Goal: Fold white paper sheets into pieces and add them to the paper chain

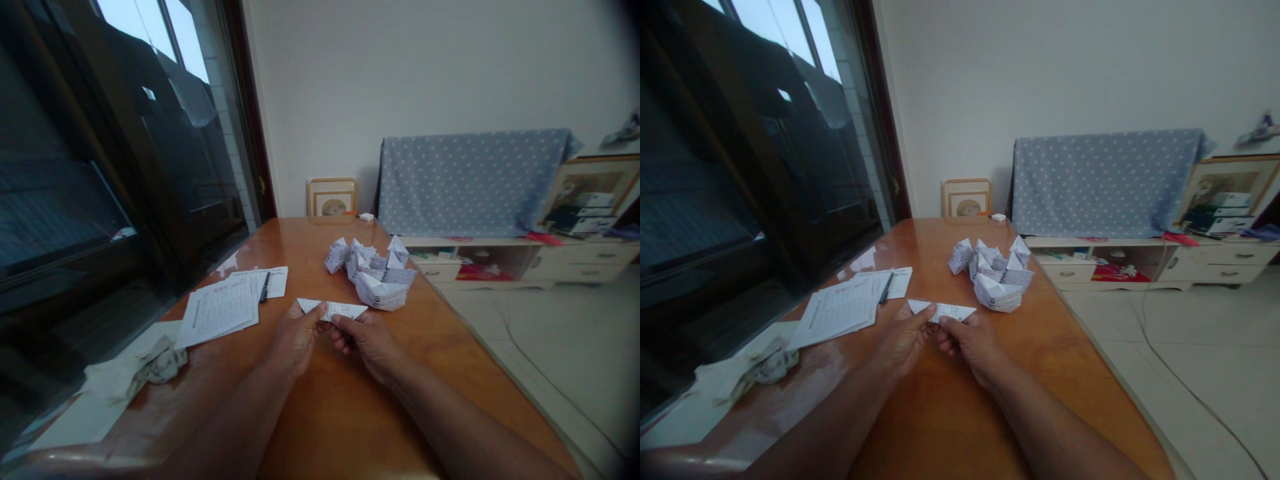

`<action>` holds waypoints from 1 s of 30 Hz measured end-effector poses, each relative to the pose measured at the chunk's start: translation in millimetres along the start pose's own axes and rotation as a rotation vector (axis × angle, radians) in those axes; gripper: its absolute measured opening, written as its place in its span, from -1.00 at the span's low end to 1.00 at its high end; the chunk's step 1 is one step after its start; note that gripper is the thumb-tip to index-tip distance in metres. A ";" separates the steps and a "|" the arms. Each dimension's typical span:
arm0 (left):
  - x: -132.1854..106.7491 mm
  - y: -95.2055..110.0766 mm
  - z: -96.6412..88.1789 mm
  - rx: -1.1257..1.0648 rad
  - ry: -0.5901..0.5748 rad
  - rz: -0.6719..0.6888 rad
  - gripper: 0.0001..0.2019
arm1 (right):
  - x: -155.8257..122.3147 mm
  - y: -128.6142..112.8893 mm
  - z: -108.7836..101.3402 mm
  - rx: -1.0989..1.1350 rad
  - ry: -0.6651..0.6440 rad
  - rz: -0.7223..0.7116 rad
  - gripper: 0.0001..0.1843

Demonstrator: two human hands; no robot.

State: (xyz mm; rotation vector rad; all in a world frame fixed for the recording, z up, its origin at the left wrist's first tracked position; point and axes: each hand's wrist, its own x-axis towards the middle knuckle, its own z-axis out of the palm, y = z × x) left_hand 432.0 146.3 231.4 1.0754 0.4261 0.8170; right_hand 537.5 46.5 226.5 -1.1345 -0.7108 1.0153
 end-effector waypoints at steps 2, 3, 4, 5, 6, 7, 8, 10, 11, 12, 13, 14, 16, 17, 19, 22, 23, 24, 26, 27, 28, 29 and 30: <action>-0.1 -0.2 1.1 0.005 0.010 0.004 -0.71 | -0.4 -0.4 0.5 -0.002 -0.001 -0.011 -0.69; 0.1 -0.3 1.3 0.000 0.010 0.002 -0.71 | -0.5 -0.6 0.3 -0.003 0.002 -0.015 -0.69; 0.6 -0.6 1.3 -0.008 0.007 -0.002 -0.71 | -0.4 -0.7 -0.1 -0.004 0.007 -0.018 -0.69; 1.2 -0.8 1.0 -0.019 -0.002 -0.010 -0.71 | -0.1 -0.9 -0.8 -0.005 0.016 -0.020 -0.69; 1.9 -0.9 0.5 -0.033 -0.014 -0.020 -0.70 | 0.3 -1.1 -1.6 -0.005 0.028 -0.023 -0.70; 2.5 -0.9 -0.3 -0.046 -0.030 -0.035 -0.70 | 0.8 -1.4 -2.6 -0.003 0.044 -0.027 -0.71; 3.0 -0.7 -1.1 -0.056 -0.044 -0.056 -0.69 | 1.4 -1.8 -3.6 0.001 0.060 -0.031 -0.71; 3.1 0.1 -2.8 -0.053 -0.070 -0.116 -0.68 | 2.2 -2.9 -5.3 0.010 0.087 -0.042 -0.71; 2.6 0.6 -3.4 -0.036 -0.083 -0.152 -0.66 | 2.4 -3.5 -5.8 0.012 0.093 -0.044 -0.71; 1.8 1.2 -3.8 -0.009 -0.097 -0.186 -0.65 | 2.4 -4.2 -6.1 0.012 0.094 -0.044 -0.70; 0.9 1.8 -3.9 0.025 -0.110 -0.213 -0.64 | 2.2 -4.9 -6.1 0.012 0.092 -0.044 -0.69; 0.0 2.2 -3.8 0.060 -0.122 -0.227 -0.64 | 1.8 -5.6 -6.1 0.011 0.089 -0.045 -0.68; -1.4 2.5 -3.3 0.119 -0.138 -0.224 -0.66 | 0.6 -7.0 -5.5 0.012 0.081 -0.054 -0.67; -1.7 2.4 -3.1 0.140 -0.145 -0.211 -0.67 | 0.0 -7.6 -5.2 0.012 0.075 -0.059 -0.66; -1.5 1.7 -3.1 0.164 -0.158 -0.182 -0.69 | -0.9 -8.7 -4.5 0.012 0.061 -0.070 -0.65; -0.2 -0.1 -4.2 0.165 -0.170 -0.165 -0.67 | -1.6 -10.4 -4.0 0.006 0.044 -0.084 -0.65; 0.2 -0.6 -4.7 0.154 -0.173 -0.164 -0.67 | -1.8 -11.0 -4.0 0.001 0.042 -0.089 -0.65; 0.5 -0.9 -5.0 0.136 -0.176 -0.161 -0.68 | -2.0 -11.7 -4.1 -0.008 0.042 -0.094 -0.64; 0.9 -0.5 -5.4 0.094 -0.195 -0.154 -0.70 | -2.4 -13.0 -4.4 -0.038 0.045 -0.104 -0.62; 1.0 0.2 -5.3 0.074 -0.199 -0.146 -0.72 | -2.6 -13.7 -4.6 -0.058 0.047 -0.109 -0.61; 1.0 1.2 -5.2 0.058 -0.198 -0.137 -0.74 | -2.9 -14.1 -4.8 -0.080 0.050 -0.113 -0.60; 0.8 2.5 -5.0 0.047 -0.192 -0.128 -0.76 | -3.1 -14.4 -4.9 -0.101 0.052 -0.117 -0.59; 0.7 3.9 -4.6 0.038 -0.179 -0.119 -0.77 | -3.3 -14.4 -4.9 -0.119 0.054 -0.119 -0.58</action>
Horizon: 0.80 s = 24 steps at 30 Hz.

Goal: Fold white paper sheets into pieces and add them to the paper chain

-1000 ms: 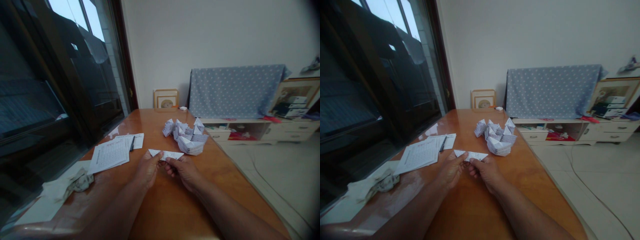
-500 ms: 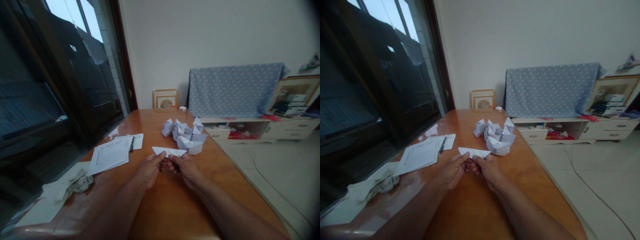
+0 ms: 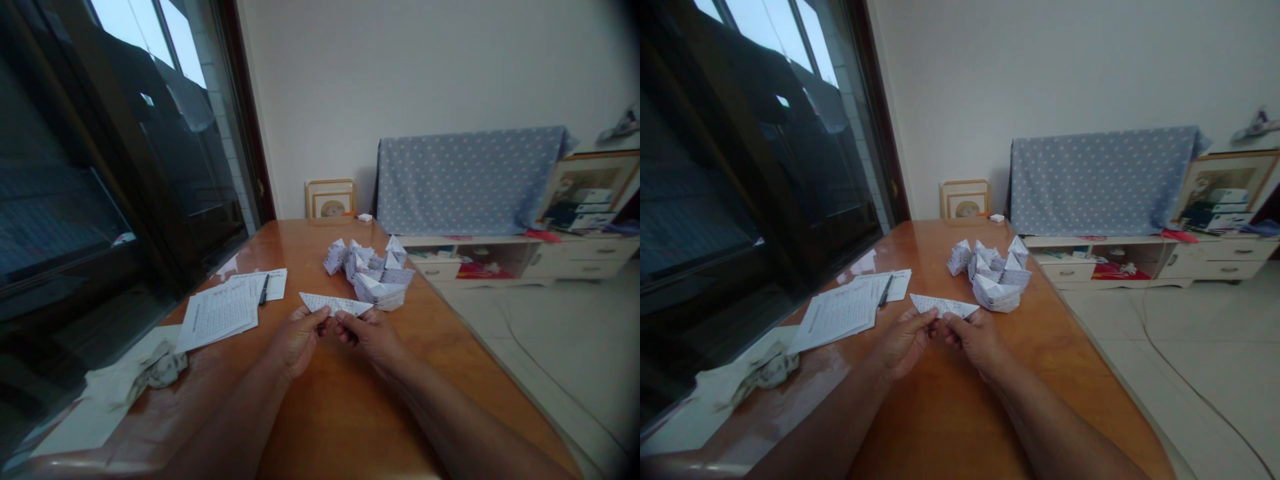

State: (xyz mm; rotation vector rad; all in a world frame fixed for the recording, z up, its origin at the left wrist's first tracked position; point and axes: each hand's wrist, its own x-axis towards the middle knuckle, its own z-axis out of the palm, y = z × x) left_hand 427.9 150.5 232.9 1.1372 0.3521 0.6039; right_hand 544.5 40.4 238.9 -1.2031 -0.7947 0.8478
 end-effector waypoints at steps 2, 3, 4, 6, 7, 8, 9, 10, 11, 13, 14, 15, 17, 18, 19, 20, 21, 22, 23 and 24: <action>-0.5 2.6 0.8 -0.017 0.036 0.018 -0.78 | -0.2 0.7 0.3 -0.022 -0.002 0.001 -0.58; -0.7 3.8 1.1 -0.022 0.050 0.024 -0.78 | -0.3 1.3 0.5 -0.026 -0.005 0.006 -0.57; -0.8 4.6 1.4 -0.025 0.059 0.028 -0.78 | -0.2 2.0 0.7 -0.026 -0.012 0.012 -0.57; -0.6 5.7 1.3 -0.023 0.074 0.035 -0.78 | 0.4 3.0 0.2 -0.021 -0.018 0.027 -0.58; -0.4 5.9 0.8 -0.019 0.083 0.037 -0.78 | 1.0 3.2 -0.6 -0.021 -0.015 0.035 -0.59; -0.1 6.0 0.1 -0.015 0.101 0.040 -0.78 | 1.8 3.0 -2.0 -0.024 -0.002 0.037 -0.60; 0.2 6.1 -1.0 -0.006 0.118 0.041 -0.78 | 2.9 2.5 -3.7 -0.024 0.023 0.035 -0.60; 0.4 6.1 -2.3 0.011 0.132 0.044 -0.78 | 4.2 1.8 -5.8 -0.022 0.057 0.026 -0.58; 0.4 6.1 -3.7 0.035 0.138 0.049 -0.79 | 5.5 1.0 -8.1 -0.016 0.088 0.014 -0.57; -0.2 6.1 -6.1 0.107 0.121 0.059 -0.80 | 8.1 0.0 -12.3 -0.007 0.107 -0.015 -0.57; -0.8 6.2 -6.9 0.151 0.101 0.061 -0.81 | 9.0 0.1 -13.9 -0.018 0.098 -0.029 -0.58; -1.6 6.2 -7.3 0.192 0.079 0.060 -0.81 | 9.5 0.6 -15.1 -0.043 0.074 -0.044 -0.59; -3.2 6.2 -6.8 0.247 0.047 0.057 -0.79 | 9.5 2.8 -15.9 -0.120 0.013 -0.077 -0.64; -4.0 6.3 -6.0 0.260 0.034 0.057 -0.78 | 9.0 4.1 -15.7 -0.161 -0.012 -0.092 -0.68; -4.6 6.4 -5.0 0.264 0.025 0.059 -0.78 | 8.5 5.3 -15.4 -0.194 -0.029 -0.104 -0.71; -5.2 6.5 -3.8 0.262 0.019 0.059 -0.77 | 7.9 6.3 -15.0 -0.214 -0.042 -0.114 -0.71; -5.7 6.7 -2.5 0.258 0.016 0.057 -0.78 | 7.4 7.0 -14.7 -0.222 -0.047 -0.119 -0.70; -6.1 7.0 -1.2 0.253 0.015 0.054 -0.78 | 7.0 7.3 -14.6 -0.225 -0.044 -0.123 -0.68; -6.4 7.5 0.1 0.246 0.009 0.048 -0.79 | 6.8 7.4 -14.6 -0.223 -0.041 -0.125 -0.67; -6.7 8.0 1.3 0.237 0.002 0.045 -0.80 | 6.8 7.3 -14.6 -0.218 -0.040 -0.126 -0.67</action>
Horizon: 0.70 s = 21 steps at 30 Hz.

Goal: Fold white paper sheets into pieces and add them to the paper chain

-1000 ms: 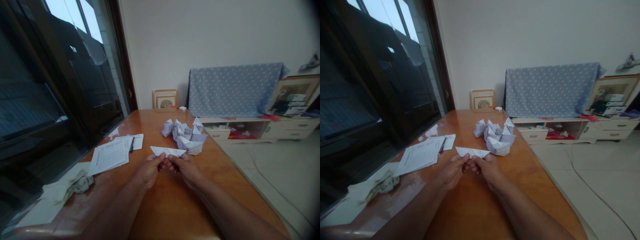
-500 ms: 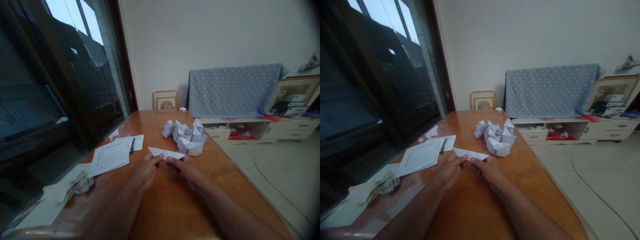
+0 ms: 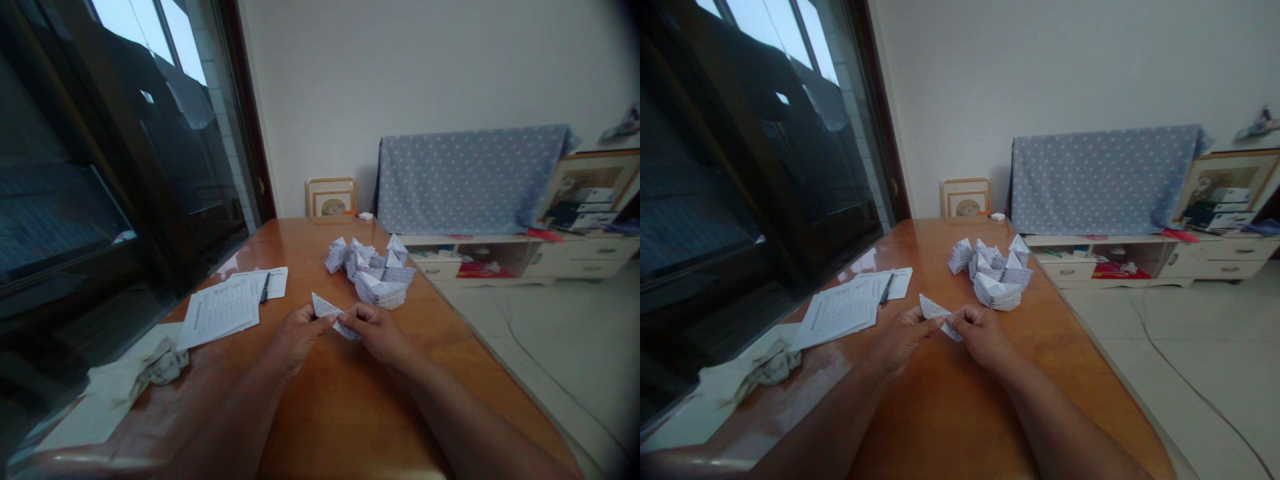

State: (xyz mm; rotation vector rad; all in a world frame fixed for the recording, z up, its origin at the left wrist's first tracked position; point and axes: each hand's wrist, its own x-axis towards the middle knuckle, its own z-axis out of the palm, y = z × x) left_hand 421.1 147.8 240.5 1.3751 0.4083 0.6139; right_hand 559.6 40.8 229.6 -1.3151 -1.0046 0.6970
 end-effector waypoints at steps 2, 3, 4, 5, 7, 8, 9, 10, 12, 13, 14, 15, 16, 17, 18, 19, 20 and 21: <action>-0.3 1.5 1.6 -0.024 -0.013 0.002 -0.81 | 0.2 -0.1 -0.4 0.016 0.001 0.003 -0.67; -0.4 1.9 1.9 -0.033 -0.016 0.006 -0.81 | 0.3 -0.1 -0.5 0.026 0.002 0.008 -0.67; -0.3 2.1 2.0 -0.037 -0.018 0.013 -0.82 | 0.3 0.1 -0.6 0.038 0.002 0.014 -0.66; -0.1 1.8 1.8 -0.037 -0.016 0.020 -0.82 | 0.3 0.2 -0.7 0.051 -0.001 0.022 -0.66; 0.7 -0.1 0.6 -0.036 -0.009 0.033 -0.83 | -0.1 0.3 -0.6 0.072 -0.009 0.031 -0.66; 1.3 -1.5 -0.2 -0.036 -0.006 0.036 -0.83 | -0.4 0.2 -0.5 0.077 -0.014 0.033 -0.66; 2.1 -3.0 -1.0 -0.039 -0.004 0.036 -0.83 | -0.7 -0.1 -0.4 0.080 -0.018 0.032 -0.66; 2.8 -4.5 -1.6 -0.044 -0.002 0.035 -0.82 | -0.9 -0.6 -0.2 0.081 -0.021 0.030 -0.67; 4.3 -6.7 -2.1 -0.058 -0.005 0.029 -0.82 | -1.1 -1.7 0.1 0.082 -0.020 0.029 -0.66; 4.8 -7.3 -2.0 -0.070 -0.004 0.029 -0.83 | -1.0 -2.4 0.3 0.083 -0.019 0.029 -0.66; 5.2 -7.3 -1.5 -0.082 0.000 0.029 -0.83 | -0.9 -3.0 0.4 0.082 -0.016 0.028 -0.65; 5.4 -7.0 -0.9 -0.093 0.008 0.031 -0.83 | -0.7 -3.6 0.6 0.080 -0.015 0.029 -0.65; 5.4 -6.2 -0.2 -0.100 0.017 0.033 -0.84 | -0.6 -4.2 0.7 0.077 -0.015 0.033 -0.63; 5.3 -5.2 0.5 -0.105 0.027 0.035 -0.84 | -0.4 -4.7 0.8 0.074 -0.017 0.040 -0.62; 5.0 -4.2 1.2 -0.112 0.035 0.037 -0.85 | -0.3 -5.2 0.8 0.073 -0.021 0.048 -0.62; 4.8 -3.2 1.8 -0.123 0.038 0.039 -0.85 | -0.3 -5.6 0.9 0.075 -0.025 0.056 -0.61; 4.5 -2.4 2.1 -0.140 0.038 0.039 -0.84 | -0.4 -6.0 1.0 0.078 -0.029 0.065 -0.61; 4.3 -1.9 2.2 -0.159 0.035 0.040 -0.83 | -0.5 -6.3 1.2 0.084 -0.032 0.074 -0.61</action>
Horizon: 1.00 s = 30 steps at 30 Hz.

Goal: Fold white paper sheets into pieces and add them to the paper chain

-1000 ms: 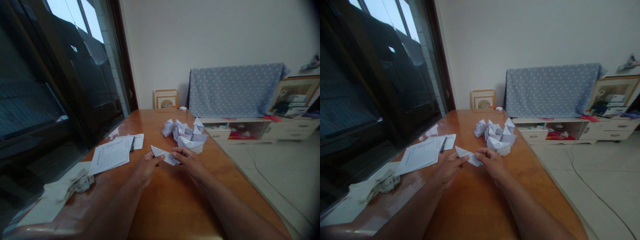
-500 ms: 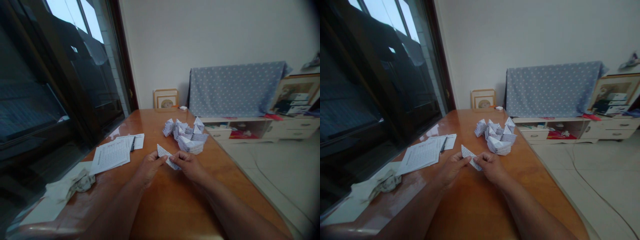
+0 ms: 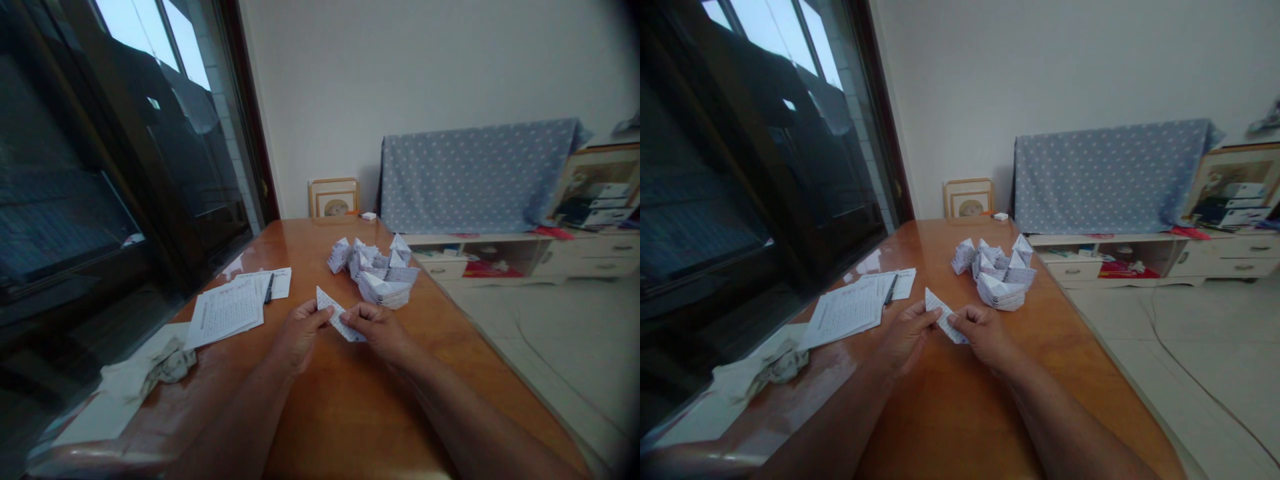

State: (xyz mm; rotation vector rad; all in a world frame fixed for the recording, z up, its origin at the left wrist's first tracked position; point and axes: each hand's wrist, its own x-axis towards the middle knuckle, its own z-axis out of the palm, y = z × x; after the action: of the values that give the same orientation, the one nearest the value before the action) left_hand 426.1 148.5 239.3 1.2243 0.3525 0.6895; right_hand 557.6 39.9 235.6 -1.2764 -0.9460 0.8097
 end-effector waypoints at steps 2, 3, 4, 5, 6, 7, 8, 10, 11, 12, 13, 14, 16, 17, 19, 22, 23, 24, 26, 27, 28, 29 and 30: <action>-0.1 -0.2 -0.8 -0.030 -0.013 0.006 -0.82 | -0.4 -0.3 0.4 0.015 -0.004 0.017 -0.62; 0.1 -0.7 -1.6 -0.034 -0.018 0.012 -0.82 | -0.7 -0.3 0.5 0.024 -0.007 0.026 -0.62; 0.4 -1.3 -2.8 -0.029 -0.017 0.017 -0.82 | -1.0 -0.3 0.6 0.035 -0.011 0.033 -0.62; 0.7 -2.0 -4.0 -0.017 -0.011 0.022 -0.82 | -1.3 -0.3 0.7 0.045 -0.016 0.037 -0.63; 1.1 -2.5 -5.2 -0.002 -0.002 0.026 -0.81 | -1.6 -0.3 0.7 0.057 -0.022 0.040 -0.63; 1.5 -2.9 -6.2 0.012 0.007 0.028 -0.80 | -1.8 -0.3 0.7 0.065 -0.028 0.041 -0.63; 1.8 -3.0 -6.9 0.023 0.014 0.029 -0.79 | -1.9 -0.2 0.6 0.071 -0.034 0.044 -0.63; 2.0 -2.4 -7.4 0.023 0.019 0.034 -0.79 | -2.0 0.1 0.3 0.070 -0.033 0.052 -0.62; 2.0 -1.8 -7.3 0.016 0.020 0.039 -0.80 | -1.9 0.5 0.1 0.065 -0.032 0.057 -0.62; 1.9 -1.1 -7.1 0.009 0.024 0.045 -0.82 | -1.8 0.9 0.0 0.059 -0.029 0.060 -0.62; 1.8 -0.5 -6.8 0.001 0.031 0.053 -0.83 | -1.7 1.4 0.0 0.054 -0.027 0.063 -0.62; 1.6 0.1 -6.5 -0.005 0.038 0.059 -0.85 | -1.6 1.8 0.0 0.051 -0.026 0.065 -0.62; 1.2 0.9 -6.3 -0.015 0.047 0.064 -0.87 | -1.6 2.5 0.0 0.046 -0.029 0.071 -0.62; 1.0 1.1 -6.2 -0.019 0.050 0.065 -0.87 | -1.8 2.7 0.0 0.043 -0.033 0.072 -0.62; 0.7 1.7 -6.0 -0.020 0.053 0.067 -0.86 | -2.1 2.8 -0.4 0.033 -0.045 0.072 -0.63; 0.5 3.2 -5.4 -0.030 0.064 0.062 -0.83 | -2.2 2.9 -1.6 0.015 -0.063 0.070 -0.63; 0.5 3.7 -5.2 -0.041 0.067 0.057 -0.83 | -2.1 3.0 -2.1 0.007 -0.069 0.073 -0.62; 0.5 4.2 -5.0 -0.054 0.071 0.052 -0.83 | -2.1 3.2 -2.6 0.000 -0.075 0.077 -0.62; 0.7 4.8 -5.3 -0.083 0.075 0.047 -0.83 | -2.2 3.6 -3.2 -0.012 -0.090 0.079 -0.62; 0.7 4.8 -5.7 -0.096 0.075 0.046 -0.83 | -2.4 3.8 -3.4 -0.016 -0.096 0.077 -0.62; 0.8 4.7 -6.3 -0.105 0.075 0.046 -0.84 | -2.7 3.8 -3.4 -0.019 -0.100 0.073 -0.62; 0.9 4.5 -7.0 -0.109 0.076 0.046 -0.85 | -3.0 3.8 -3.4 -0.021 -0.105 0.071 -0.62; 1.0 4.4 -7.7 -0.108 0.076 0.044 -0.85 | -3.3 3.6 -3.2 -0.023 -0.109 0.071 -0.61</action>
State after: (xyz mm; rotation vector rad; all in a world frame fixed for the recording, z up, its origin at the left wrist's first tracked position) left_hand 421.0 155.6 241.0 1.1082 0.3470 0.7848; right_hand 559.1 36.1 231.5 -1.3030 -1.0034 0.9338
